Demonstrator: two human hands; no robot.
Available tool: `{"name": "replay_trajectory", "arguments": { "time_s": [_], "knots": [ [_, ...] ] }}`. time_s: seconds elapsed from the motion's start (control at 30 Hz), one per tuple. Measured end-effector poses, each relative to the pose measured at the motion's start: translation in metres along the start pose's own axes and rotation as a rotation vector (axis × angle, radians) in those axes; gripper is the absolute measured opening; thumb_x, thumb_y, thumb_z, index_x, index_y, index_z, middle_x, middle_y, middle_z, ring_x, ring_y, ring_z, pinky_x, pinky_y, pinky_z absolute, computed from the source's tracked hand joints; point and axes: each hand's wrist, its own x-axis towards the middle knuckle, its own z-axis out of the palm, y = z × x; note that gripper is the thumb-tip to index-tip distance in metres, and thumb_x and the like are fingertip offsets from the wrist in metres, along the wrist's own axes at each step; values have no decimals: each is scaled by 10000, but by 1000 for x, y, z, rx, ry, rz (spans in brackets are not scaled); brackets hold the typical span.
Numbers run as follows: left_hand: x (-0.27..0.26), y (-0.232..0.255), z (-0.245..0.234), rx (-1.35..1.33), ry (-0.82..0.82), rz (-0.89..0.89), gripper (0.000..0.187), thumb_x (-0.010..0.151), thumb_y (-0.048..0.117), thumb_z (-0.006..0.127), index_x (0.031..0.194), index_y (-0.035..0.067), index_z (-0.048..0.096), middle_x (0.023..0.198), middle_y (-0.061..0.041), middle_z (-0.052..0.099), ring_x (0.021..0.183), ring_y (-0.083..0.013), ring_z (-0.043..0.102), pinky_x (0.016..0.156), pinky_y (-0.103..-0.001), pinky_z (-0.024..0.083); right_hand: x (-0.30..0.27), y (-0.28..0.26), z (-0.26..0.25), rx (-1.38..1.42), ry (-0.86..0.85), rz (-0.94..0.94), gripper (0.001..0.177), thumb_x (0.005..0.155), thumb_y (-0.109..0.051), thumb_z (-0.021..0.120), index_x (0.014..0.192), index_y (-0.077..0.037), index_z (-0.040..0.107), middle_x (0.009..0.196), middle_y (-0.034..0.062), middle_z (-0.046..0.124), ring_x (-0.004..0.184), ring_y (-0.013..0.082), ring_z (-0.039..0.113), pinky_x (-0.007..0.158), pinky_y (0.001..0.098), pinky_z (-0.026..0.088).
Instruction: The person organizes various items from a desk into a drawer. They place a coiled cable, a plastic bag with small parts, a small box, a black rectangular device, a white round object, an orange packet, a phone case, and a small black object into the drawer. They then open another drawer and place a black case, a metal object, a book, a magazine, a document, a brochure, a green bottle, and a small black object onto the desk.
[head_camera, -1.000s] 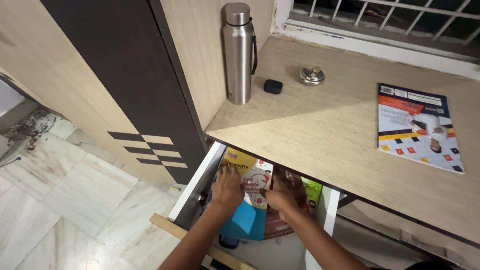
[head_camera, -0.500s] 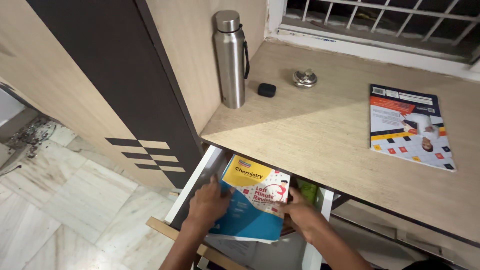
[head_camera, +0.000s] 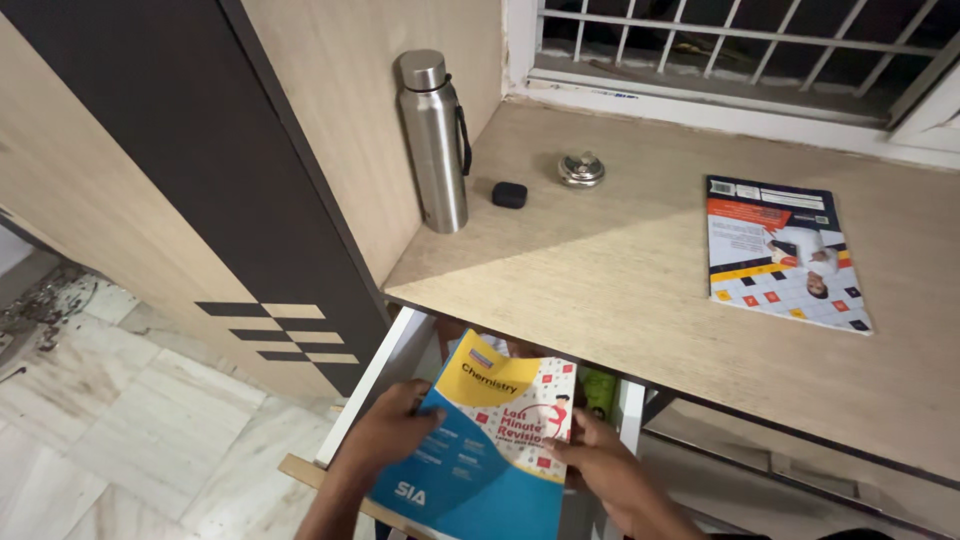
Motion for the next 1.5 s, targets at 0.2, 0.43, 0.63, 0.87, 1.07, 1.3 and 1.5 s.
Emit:
{"name": "replay_trajectory", "arguments": {
  "time_s": [0.2, 0.43, 0.63, 0.87, 1.07, 1.3, 1.5],
  "knots": [
    [-21, 12, -18, -205, -32, -185, 603, 881, 230, 710, 1433, 47, 550, 1169, -193, 759, 935, -222, 756, 798, -308, 595, -9, 6, -3, -314, 49, -3, 861, 869, -288, 771, 1576, -118, 311, 1507, 153, 539, 1357, 231, 559, 1085, 353, 475],
    [-37, 30, -25, -436, -45, -468, 674, 904, 219, 723, 1498, 12, 482, 1187, -282, 772, 926, -285, 787, 788, -346, 619, 17, 29, -11, -24, 9, 155, 976, 870, -393, 748, 1637, -238, 163, 1683, 88, 318, 1504, 280, 374, 1174, 508, 389],
    [-40, 32, -33, -492, 4, -632, 709, 874, 233, 750, 1517, 77, 495, 1323, -259, 708, 1016, -275, 777, 857, -358, 619, 32, 62, -10, -8, -124, -143, 1001, 828, -259, 781, 1611, -199, 161, 1667, 101, 245, 1504, 256, 368, 1199, 446, 358],
    [-39, -10, -41, -281, -34, -386, 772, 881, 281, 801, 1518, 9, 462, 1394, -196, 638, 1295, -185, 625, 1156, -290, 376, -19, 10, 7, 97, -116, -200, 935, 783, -69, 814, 1587, -117, 339, 1478, 164, 588, 1348, 257, 585, 1137, 431, 442],
    [-64, 37, -38, -497, 59, -364, 663, 891, 209, 771, 1481, 47, 515, 1290, -152, 725, 1226, -189, 695, 1117, -285, 385, -69, -47, 10, 84, 170, -266, 603, 815, -49, 796, 1389, -8, 613, 1104, 216, 785, 1007, 253, 829, 888, 415, 620],
    [-31, 120, 5, -472, -110, 27, 437, 868, 205, 720, 1261, 21, 664, 993, -129, 800, 876, -170, 705, 772, -313, 566, -72, -98, -32, 168, 456, -419, 565, 809, -13, 763, 1358, -19, 626, 1128, 158, 804, 828, 158, 769, 727, 308, 630],
    [41, 149, 80, -498, -132, 387, 378, 909, 173, 719, 1225, -16, 633, 938, -115, 772, 788, -138, 704, 667, -297, 583, -61, -120, -103, 11, 642, -635, 526, 856, 24, 707, 1377, 14, 635, 1133, 106, 791, 746, 78, 648, 668, 244, 555]
  ]
}}
